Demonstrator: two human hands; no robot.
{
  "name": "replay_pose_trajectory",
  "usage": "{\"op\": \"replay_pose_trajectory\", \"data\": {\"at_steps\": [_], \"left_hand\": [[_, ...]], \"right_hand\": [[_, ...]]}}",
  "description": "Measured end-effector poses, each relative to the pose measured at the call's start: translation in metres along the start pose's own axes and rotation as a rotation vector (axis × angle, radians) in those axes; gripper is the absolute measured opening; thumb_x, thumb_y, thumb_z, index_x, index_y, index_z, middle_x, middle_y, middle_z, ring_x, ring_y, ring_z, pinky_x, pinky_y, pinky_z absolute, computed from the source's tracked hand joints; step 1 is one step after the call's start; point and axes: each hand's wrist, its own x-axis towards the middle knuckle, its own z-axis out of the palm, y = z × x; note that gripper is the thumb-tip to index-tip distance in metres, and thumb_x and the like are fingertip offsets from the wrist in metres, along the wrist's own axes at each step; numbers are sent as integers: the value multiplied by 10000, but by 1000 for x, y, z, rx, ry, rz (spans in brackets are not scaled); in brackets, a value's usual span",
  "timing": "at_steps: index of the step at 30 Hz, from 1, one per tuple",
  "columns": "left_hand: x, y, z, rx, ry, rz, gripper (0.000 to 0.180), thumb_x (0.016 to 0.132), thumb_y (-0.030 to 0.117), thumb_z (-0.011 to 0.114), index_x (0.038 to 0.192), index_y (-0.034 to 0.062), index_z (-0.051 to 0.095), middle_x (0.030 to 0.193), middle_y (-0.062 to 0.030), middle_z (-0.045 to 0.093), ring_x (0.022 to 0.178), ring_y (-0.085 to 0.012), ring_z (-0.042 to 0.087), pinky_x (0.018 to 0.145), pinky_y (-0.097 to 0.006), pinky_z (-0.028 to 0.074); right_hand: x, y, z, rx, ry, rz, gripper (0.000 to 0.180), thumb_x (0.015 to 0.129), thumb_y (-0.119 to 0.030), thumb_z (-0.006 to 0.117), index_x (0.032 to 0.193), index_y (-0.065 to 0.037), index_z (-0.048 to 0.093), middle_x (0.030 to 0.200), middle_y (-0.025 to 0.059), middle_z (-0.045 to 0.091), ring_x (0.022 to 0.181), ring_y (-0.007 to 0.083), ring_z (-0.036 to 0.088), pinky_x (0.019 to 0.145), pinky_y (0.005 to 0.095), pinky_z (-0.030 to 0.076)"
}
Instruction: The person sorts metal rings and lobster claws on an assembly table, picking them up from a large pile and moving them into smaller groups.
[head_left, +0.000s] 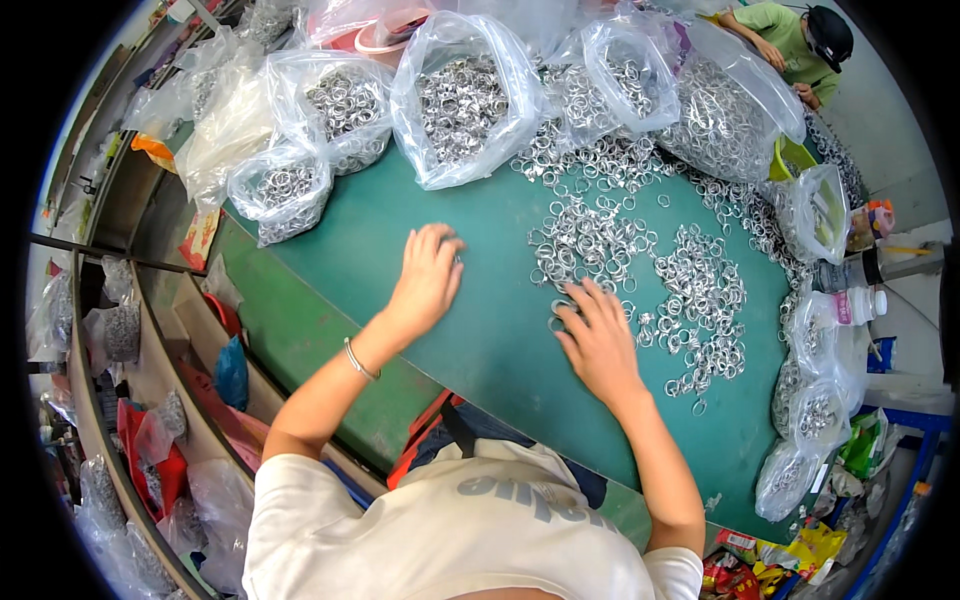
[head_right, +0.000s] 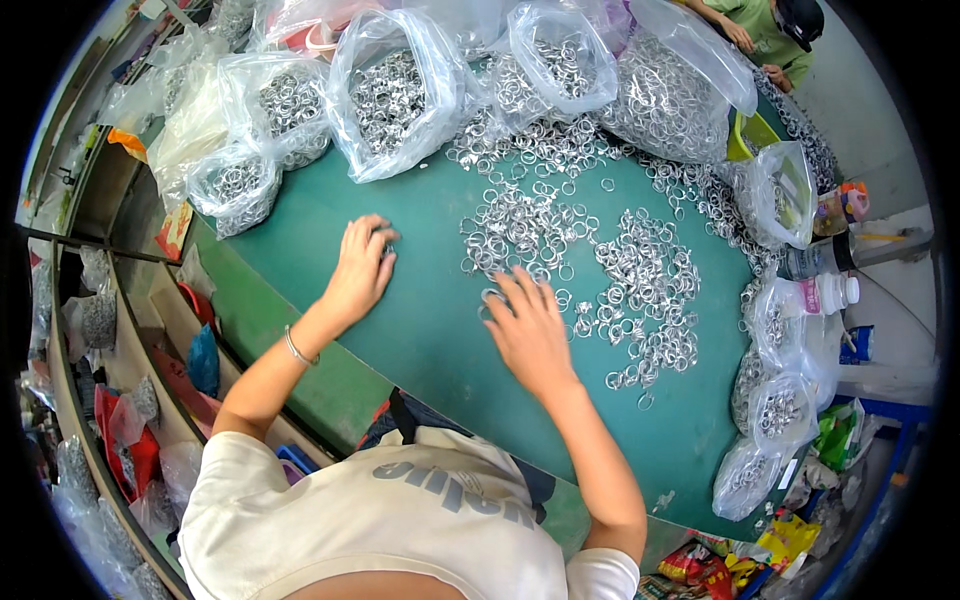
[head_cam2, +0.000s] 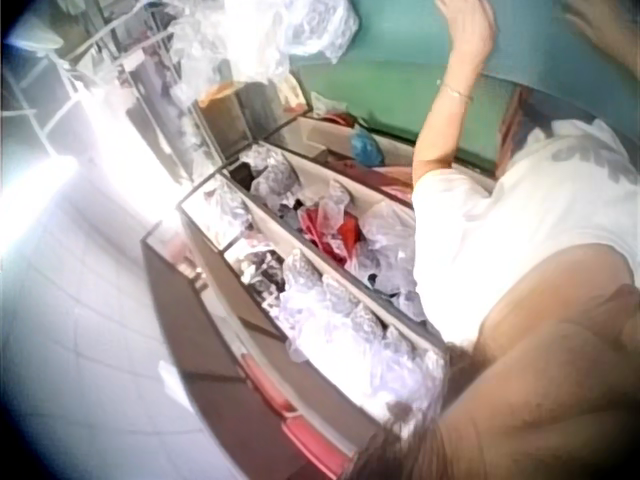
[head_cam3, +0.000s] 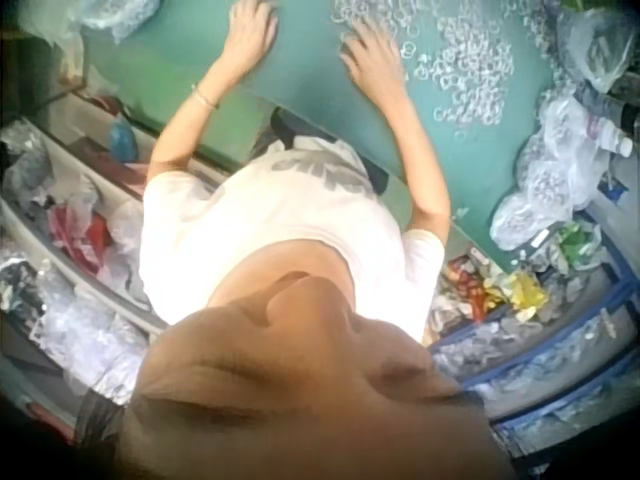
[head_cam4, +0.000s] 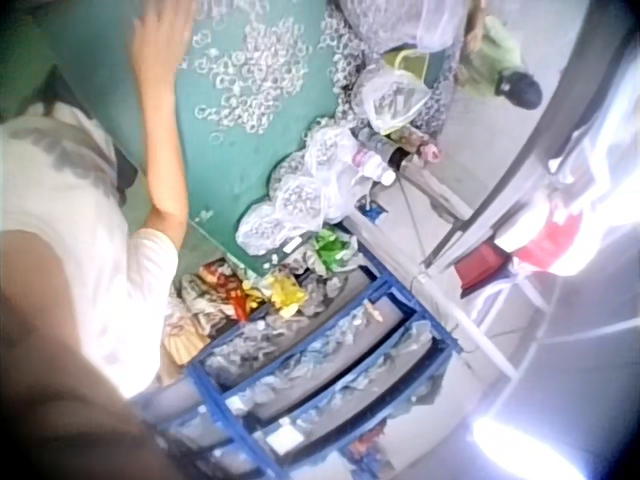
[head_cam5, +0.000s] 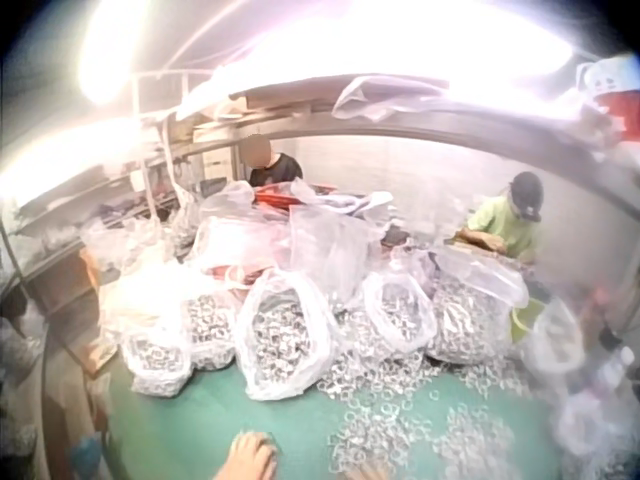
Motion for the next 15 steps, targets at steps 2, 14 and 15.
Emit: {"op": "replay_pose_trajectory", "data": {"at_steps": [2, 14, 15], "left_hand": [[13, -9, -3, 8, 14, -11, 335, 808, 35, 615, 1130, 43, 525, 1190, -164, 477, 1159, -367, 451, 1059, -523, 289], [78, 46, 33, -274, -160, 77, 191, 816, 10, 606, 1003, 40, 615, 994, -83, 560, 946, -281, 526, 849, -438, 388], [77, 46, 32, -285, -136, 80, 181, 818, -1, 599, 994, 38, 614, 988, -91, 556, 933, -289, 531, 832, -427, 400]], "right_hand": [[-19, 11, -11, -97, 29, 34, 239, 785, -122, 664, 1014, -70, 622, 1310, 117, 499, 1298, 348, 378, 1075, 509, 284], [78, 25, 0, -108, 302, 85, 165, 790, -93, 671, 944, -42, 647, 1097, 88, 570, 1035, 271, 498, 883, 416, 370], [74, 25, -2, -109, 315, 83, 152, 778, -99, 683, 913, -44, 642, 1075, 84, 579, 1017, 266, 506, 879, 417, 369]]}}
